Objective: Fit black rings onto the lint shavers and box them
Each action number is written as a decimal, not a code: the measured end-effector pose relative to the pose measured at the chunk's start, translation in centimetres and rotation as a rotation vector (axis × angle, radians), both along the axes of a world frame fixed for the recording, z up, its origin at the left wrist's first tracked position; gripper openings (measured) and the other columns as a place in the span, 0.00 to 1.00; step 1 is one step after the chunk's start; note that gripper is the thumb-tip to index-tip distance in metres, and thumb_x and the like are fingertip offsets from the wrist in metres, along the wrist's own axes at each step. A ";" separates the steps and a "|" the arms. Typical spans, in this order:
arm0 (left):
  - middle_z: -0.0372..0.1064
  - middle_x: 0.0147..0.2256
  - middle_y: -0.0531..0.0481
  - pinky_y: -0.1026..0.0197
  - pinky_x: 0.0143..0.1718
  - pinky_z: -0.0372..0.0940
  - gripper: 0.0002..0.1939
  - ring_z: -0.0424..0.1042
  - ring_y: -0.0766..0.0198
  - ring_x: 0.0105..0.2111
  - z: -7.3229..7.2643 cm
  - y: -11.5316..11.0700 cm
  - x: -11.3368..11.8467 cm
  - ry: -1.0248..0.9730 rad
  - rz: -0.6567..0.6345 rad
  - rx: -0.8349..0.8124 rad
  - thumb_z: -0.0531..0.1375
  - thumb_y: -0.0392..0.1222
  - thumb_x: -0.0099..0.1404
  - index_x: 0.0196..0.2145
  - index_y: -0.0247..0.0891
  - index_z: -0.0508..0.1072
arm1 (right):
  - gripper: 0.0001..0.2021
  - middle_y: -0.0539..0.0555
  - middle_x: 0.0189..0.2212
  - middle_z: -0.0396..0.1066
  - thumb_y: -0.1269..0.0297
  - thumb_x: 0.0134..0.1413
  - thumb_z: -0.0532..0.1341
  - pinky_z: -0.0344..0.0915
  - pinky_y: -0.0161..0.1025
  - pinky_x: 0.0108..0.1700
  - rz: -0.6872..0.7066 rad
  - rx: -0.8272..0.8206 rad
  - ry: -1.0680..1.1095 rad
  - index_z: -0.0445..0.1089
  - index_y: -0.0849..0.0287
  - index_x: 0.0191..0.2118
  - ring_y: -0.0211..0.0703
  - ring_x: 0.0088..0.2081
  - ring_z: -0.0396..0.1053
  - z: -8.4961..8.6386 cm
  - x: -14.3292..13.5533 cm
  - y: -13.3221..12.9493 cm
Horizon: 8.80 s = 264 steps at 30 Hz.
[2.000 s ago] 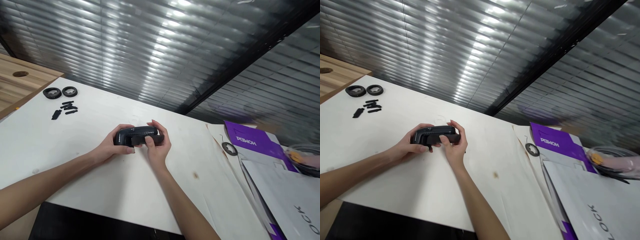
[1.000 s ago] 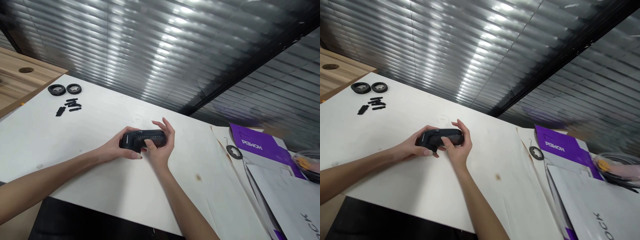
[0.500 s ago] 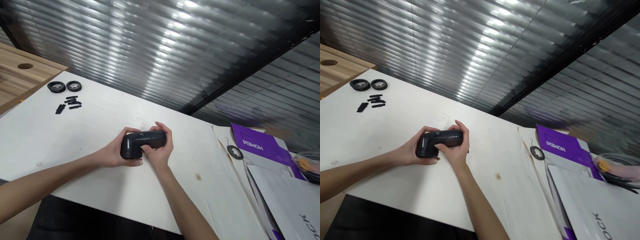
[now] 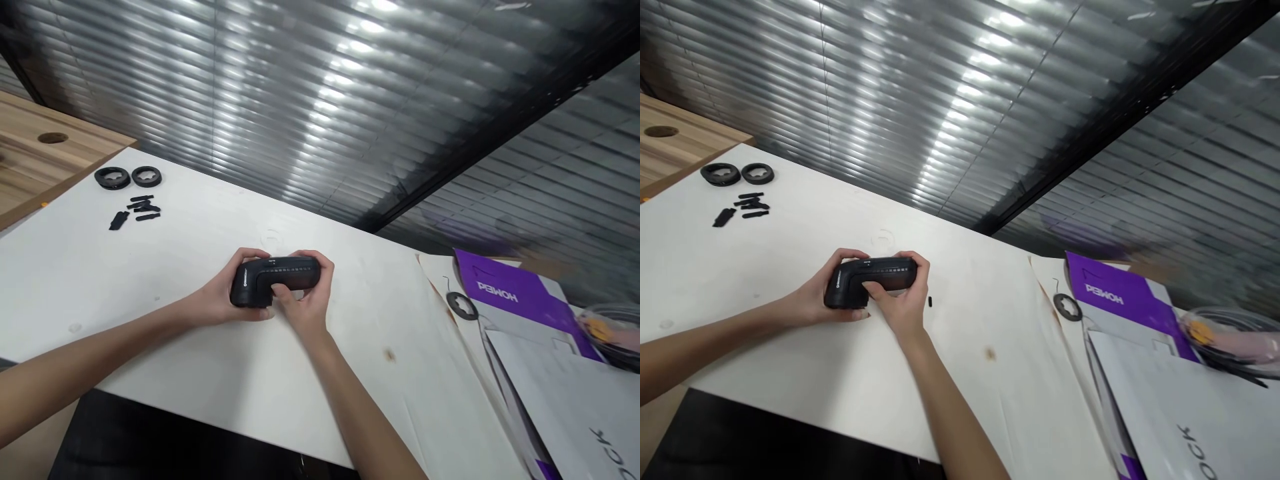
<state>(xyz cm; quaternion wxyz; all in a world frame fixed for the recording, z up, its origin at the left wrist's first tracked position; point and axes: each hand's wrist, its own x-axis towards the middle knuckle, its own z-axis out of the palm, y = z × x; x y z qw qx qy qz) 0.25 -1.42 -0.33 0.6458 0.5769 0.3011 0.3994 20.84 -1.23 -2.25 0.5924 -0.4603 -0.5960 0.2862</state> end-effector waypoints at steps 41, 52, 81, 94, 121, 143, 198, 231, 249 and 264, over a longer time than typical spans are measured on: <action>0.75 0.50 0.52 0.62 0.43 0.72 0.29 0.76 0.59 0.45 1.0 1.9 -1.1 0.203 0.052 0.181 0.69 0.34 0.56 0.55 0.46 0.76 | 0.16 0.54 0.46 0.83 0.48 0.58 0.72 0.75 0.49 0.54 0.291 -0.337 -0.014 0.80 0.51 0.46 0.54 0.50 0.80 3.1 0.9 0.8; 0.72 0.50 0.52 0.62 0.42 0.71 0.29 0.73 0.59 0.45 0.6 1.5 -1.1 0.245 0.029 0.145 0.68 0.33 0.57 0.56 0.47 0.73 | 0.15 0.53 0.40 0.81 0.49 0.55 0.74 0.73 0.46 0.49 0.280 -0.393 0.003 0.75 0.53 0.39 0.49 0.43 0.77 3.7 0.7 0.3; 0.74 0.53 0.50 0.59 0.43 0.72 0.29 0.75 0.57 0.46 0.5 1.3 -0.7 0.269 0.061 0.248 0.67 0.34 0.58 0.57 0.46 0.72 | 0.22 0.53 0.39 0.80 0.44 0.46 0.78 0.74 0.48 0.46 0.204 -0.417 -0.022 0.77 0.52 0.40 0.51 0.42 0.77 3.4 -0.1 0.4; 0.74 0.53 0.47 0.60 0.40 0.72 0.29 0.75 0.57 0.44 0.5 1.3 -0.8 0.284 0.045 0.221 0.67 0.34 0.58 0.57 0.45 0.72 | 0.21 0.53 0.41 0.80 0.44 0.53 0.76 0.74 0.48 0.49 0.262 -0.383 -0.033 0.77 0.53 0.43 0.51 0.44 0.77 3.2 0.5 0.4; 0.70 0.65 0.42 0.50 0.63 0.75 0.33 0.75 0.50 0.63 -0.7 1.4 -1.1 0.353 0.172 0.934 0.63 0.25 0.66 0.64 0.48 0.71 | 0.25 0.48 0.27 0.60 0.37 0.62 0.68 0.62 0.40 0.32 0.117 -0.320 0.048 0.63 0.53 0.30 0.41 0.30 0.59 2.5 0.0 0.9; 0.72 0.63 0.40 0.49 0.62 0.73 0.29 0.76 0.50 0.62 -0.6 2.0 -0.8 0.278 0.317 0.820 0.67 0.26 0.64 0.60 0.45 0.74 | 0.29 0.41 0.22 0.67 0.40 0.46 0.79 0.47 0.31 0.15 -0.062 -0.342 0.672 0.64 0.53 0.34 0.28 0.14 0.54 2.3 0.6 2.5; 0.70 0.64 0.41 0.50 0.61 0.76 0.31 0.75 0.50 0.63 -1.1 1.5 -0.5 0.325 0.240 0.852 0.64 0.24 0.64 0.61 0.47 0.74 | 0.20 0.44 0.21 0.59 0.46 0.52 0.75 0.55 0.34 0.21 0.000 -0.367 0.648 0.69 0.55 0.30 0.32 0.21 0.53 2.1 0.7 2.2; 0.69 0.64 0.40 0.53 0.59 0.76 0.29 0.75 0.50 0.63 -0.8 1.4 -0.8 0.288 0.189 0.835 0.65 0.26 0.66 0.61 0.47 0.74 | 0.14 0.51 0.32 0.74 0.47 0.60 0.69 0.67 0.39 0.35 0.166 -0.282 0.165 0.77 0.52 0.34 0.46 0.35 0.69 2.7 0.5 1.7; 0.70 0.64 0.40 0.53 0.62 0.74 0.29 0.75 0.53 0.63 -1.0 1.1 -0.4 0.272 0.160 0.844 0.63 0.25 0.66 0.62 0.44 0.72 | 0.13 0.53 0.38 0.77 0.49 0.64 0.66 0.70 0.44 0.48 0.167 -0.243 -0.026 0.74 0.53 0.40 0.48 0.42 0.74 2.2 0.6 1.1; 0.71 0.66 0.45 0.56 0.64 0.71 0.36 0.74 0.56 0.64 -1.3 0.7 -0.1 0.263 0.119 0.791 0.62 0.25 0.64 0.67 0.48 0.69 | 0.13 0.55 0.42 0.76 0.50 0.72 0.60 0.70 0.47 0.51 0.301 -0.197 -0.180 0.73 0.54 0.44 0.50 0.45 0.74 2.0 0.9 0.7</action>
